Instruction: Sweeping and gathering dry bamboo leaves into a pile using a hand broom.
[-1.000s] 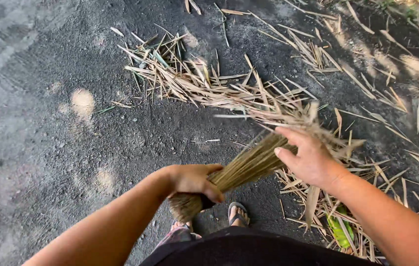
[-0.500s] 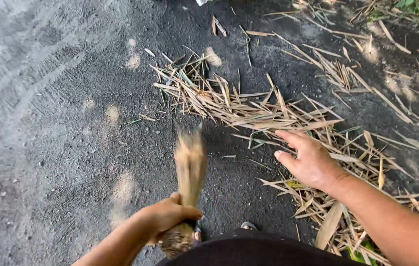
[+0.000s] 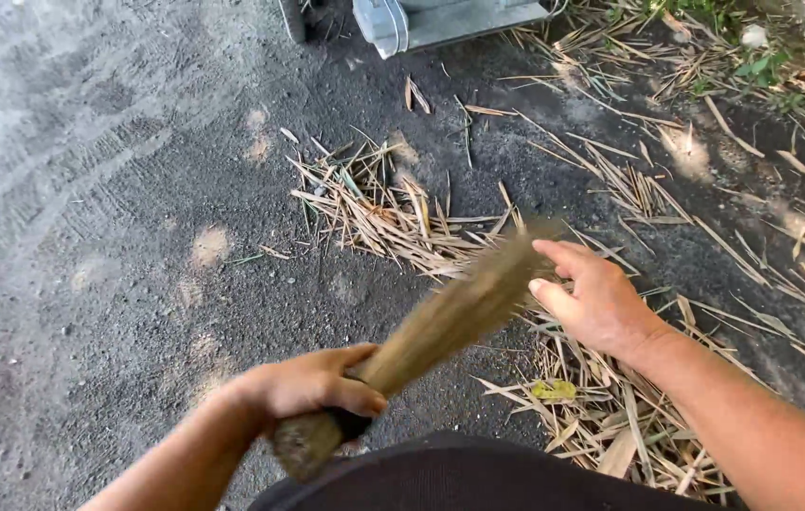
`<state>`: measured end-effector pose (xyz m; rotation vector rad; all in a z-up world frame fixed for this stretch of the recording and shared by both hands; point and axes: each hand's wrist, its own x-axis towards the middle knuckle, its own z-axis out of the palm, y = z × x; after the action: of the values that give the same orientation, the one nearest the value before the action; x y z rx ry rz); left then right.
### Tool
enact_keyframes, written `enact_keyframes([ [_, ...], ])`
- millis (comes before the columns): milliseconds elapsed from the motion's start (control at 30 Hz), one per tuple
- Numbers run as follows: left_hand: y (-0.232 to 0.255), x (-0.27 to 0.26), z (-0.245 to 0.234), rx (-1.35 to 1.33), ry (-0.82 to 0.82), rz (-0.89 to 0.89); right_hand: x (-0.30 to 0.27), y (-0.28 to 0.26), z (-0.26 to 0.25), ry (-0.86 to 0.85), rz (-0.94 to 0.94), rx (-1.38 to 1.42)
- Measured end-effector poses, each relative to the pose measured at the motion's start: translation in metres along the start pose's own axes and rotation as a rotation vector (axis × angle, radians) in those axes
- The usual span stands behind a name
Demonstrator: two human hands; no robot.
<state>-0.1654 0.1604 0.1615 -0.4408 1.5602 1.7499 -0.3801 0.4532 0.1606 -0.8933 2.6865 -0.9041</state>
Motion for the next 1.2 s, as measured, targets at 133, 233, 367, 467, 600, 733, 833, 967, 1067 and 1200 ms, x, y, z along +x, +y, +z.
enact_keyframes([
  [133, -0.021, -0.039, -0.066, -0.090, 0.157, 0.001, 0.023, 0.000, 0.015, 0.001, -0.056, -0.015],
  [233, -0.047, -0.056, -0.120, -0.190, 0.408, -0.057, 0.047, -0.004, 0.046, -0.005, -0.085, 0.019],
  [367, -0.079, -0.024, -0.211, -0.373, 0.708, -0.101, 0.082, -0.040, 0.087, -0.008, -0.110, 0.015],
  [467, -0.086, 0.033, -0.256, -0.406, 0.711, -0.224, 0.101, -0.067, 0.116, -0.074, 0.113, -0.018],
  [600, -0.073, 0.125, -0.245, -0.097, 0.307, -0.324, 0.102, -0.085, 0.152, -0.144, 0.220, -0.018],
  [733, -0.021, 0.131, -0.215, 0.211, 0.020, -0.299, 0.128, -0.105, 0.165, -0.181, 0.294, -0.095],
  [833, -0.007, 0.104, -0.240, 0.428, -0.135, -0.068, 0.147, -0.124, 0.169, -0.195, 0.042, -0.053],
  [967, -0.020, 0.037, -0.270, 0.336, -0.135, 0.138, 0.166, -0.161, 0.165, -0.268, 0.168, -0.058],
  [1067, -0.025, -0.038, -0.285, 0.325, 0.038, 0.096, 0.172, -0.153, 0.172, -0.241, 0.145, -0.073],
  [1200, -0.048, -0.102, -0.327, -0.018, 0.350, -0.141, 0.177, -0.149, 0.180, -0.186, 0.084, -0.110],
])
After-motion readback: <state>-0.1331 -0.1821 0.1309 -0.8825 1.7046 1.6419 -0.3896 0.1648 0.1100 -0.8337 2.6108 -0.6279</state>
